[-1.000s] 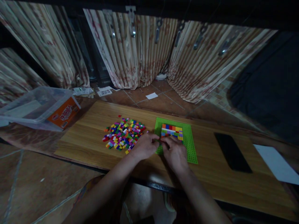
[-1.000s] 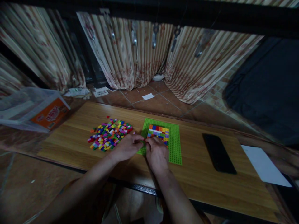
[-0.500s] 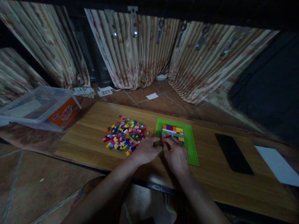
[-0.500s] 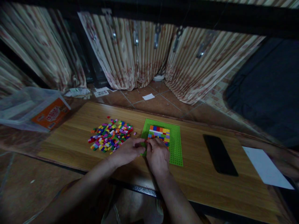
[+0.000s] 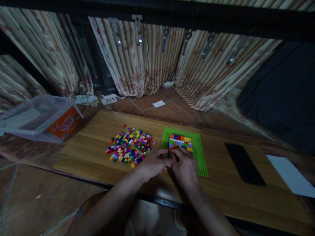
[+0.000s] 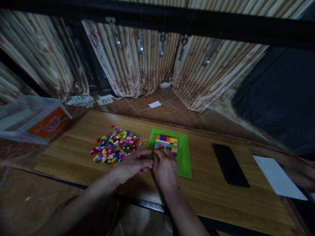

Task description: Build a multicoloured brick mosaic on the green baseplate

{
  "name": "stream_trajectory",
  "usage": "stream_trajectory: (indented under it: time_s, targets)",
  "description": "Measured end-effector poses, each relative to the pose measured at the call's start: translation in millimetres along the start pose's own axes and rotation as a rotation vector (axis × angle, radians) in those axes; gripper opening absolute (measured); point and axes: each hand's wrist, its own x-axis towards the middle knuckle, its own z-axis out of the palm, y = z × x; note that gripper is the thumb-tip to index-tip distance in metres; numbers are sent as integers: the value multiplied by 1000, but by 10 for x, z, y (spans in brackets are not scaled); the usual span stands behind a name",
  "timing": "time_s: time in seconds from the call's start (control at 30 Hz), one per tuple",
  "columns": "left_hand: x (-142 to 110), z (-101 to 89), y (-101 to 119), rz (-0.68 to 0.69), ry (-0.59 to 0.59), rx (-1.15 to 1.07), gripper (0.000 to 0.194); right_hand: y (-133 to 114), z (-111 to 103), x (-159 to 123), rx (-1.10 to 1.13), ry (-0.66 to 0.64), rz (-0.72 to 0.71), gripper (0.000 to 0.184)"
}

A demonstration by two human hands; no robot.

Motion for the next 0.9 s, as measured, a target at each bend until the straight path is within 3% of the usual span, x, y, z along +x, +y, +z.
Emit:
stream_trajectory:
  time_s: [0.3, 0.9]
  targets:
    - [3, 22, -16, 9, 8, -20, 59, 38, 16, 33, 30, 45, 53, 19]
    - [79, -19, -75, 202, -55, 286, 40, 29, 45, -33, -316, 2, -161, 25]
